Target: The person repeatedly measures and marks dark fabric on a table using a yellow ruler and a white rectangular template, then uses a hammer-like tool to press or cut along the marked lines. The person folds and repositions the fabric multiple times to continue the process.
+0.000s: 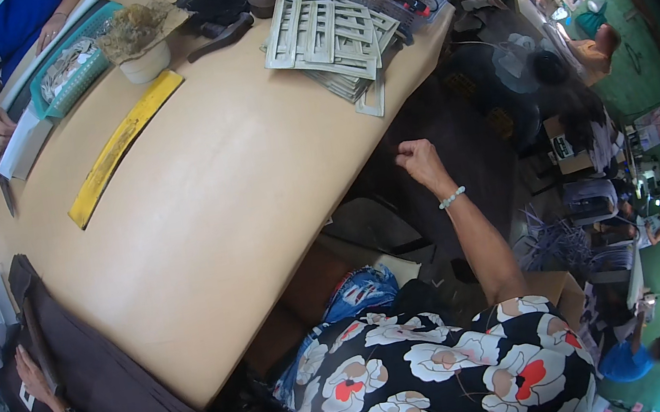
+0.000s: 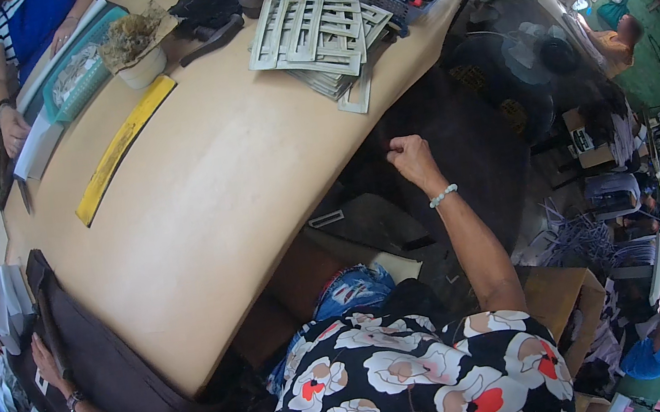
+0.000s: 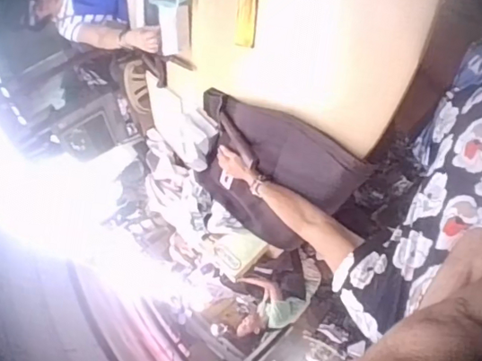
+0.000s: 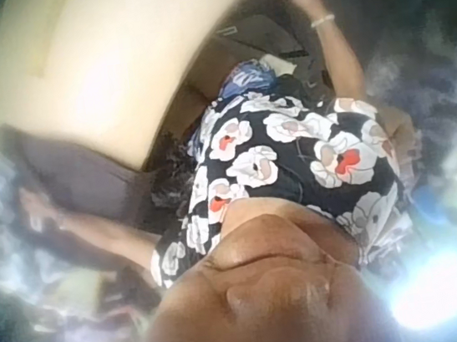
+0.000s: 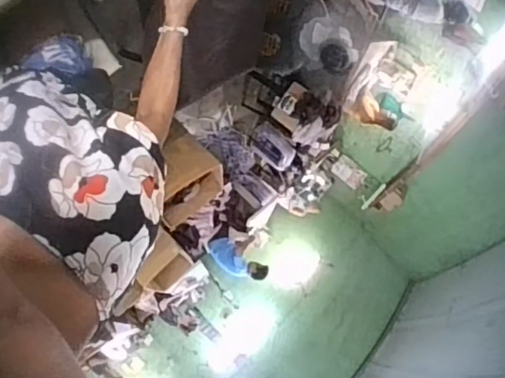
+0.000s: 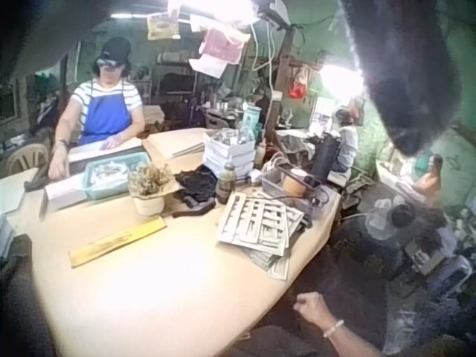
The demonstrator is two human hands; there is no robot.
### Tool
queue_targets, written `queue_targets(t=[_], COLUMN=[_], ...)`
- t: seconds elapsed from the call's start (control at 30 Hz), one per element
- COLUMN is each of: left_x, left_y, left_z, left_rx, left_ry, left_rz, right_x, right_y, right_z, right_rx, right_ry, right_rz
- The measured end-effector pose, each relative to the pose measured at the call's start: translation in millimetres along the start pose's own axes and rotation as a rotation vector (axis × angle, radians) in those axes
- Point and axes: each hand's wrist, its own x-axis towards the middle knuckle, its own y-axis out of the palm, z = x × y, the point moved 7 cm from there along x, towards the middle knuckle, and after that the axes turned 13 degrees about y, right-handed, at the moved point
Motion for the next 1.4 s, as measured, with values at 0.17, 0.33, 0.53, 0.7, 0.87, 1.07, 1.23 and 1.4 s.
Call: queue_targets(t=[0.17,0.33,0.53,0.7,0.87,1.07,1.23,1.4], left_x=[-0.3,14.1,-21.2,-8.8,-46.9,-51.6,-52.6,-72.6], left_y=[-5.9,-7.9,-73.3,-234.9,-301.5,-337.8,-362.4,-294.2], left_z=[-14.1,-35.5,30.0,-200.1,-417.6,-582.3,-596.0,-527.7], left_rx=[0.116,-0.152,0.057,-0.441,-1.035,-1.541,-2.038,-2.193], left_ry=[0.073,-0.086,-0.192,-0.023,0.024,0.581,0.559,-0.384], left_rz=[-0.011,-0.011,-0.283,-0.597,-0.534,-0.049,0.09,-0.05], right_x=[7.2,8.8,32.3,2.6,17.4,-58.9,-153.2,-201.9], right_y=[-4.5,-19.9,-27.5,-81.2,-84.9,-154.6,-106.5,53.3], right_z=[-11.0,-29.3,-46.8,-54.9,-64.6,79.0,258.0,375.2], right_rx=[0.063,0.301,0.462,0.649,0.516,1.044,0.851,0.856], right_ry=[-0.025,0.1,0.094,0.096,0.131,-0.23,-0.716,-0.866], right_rz=[-0.048,-0.056,-0.146,-0.255,-0.158,-0.206,-0.083,0.928])
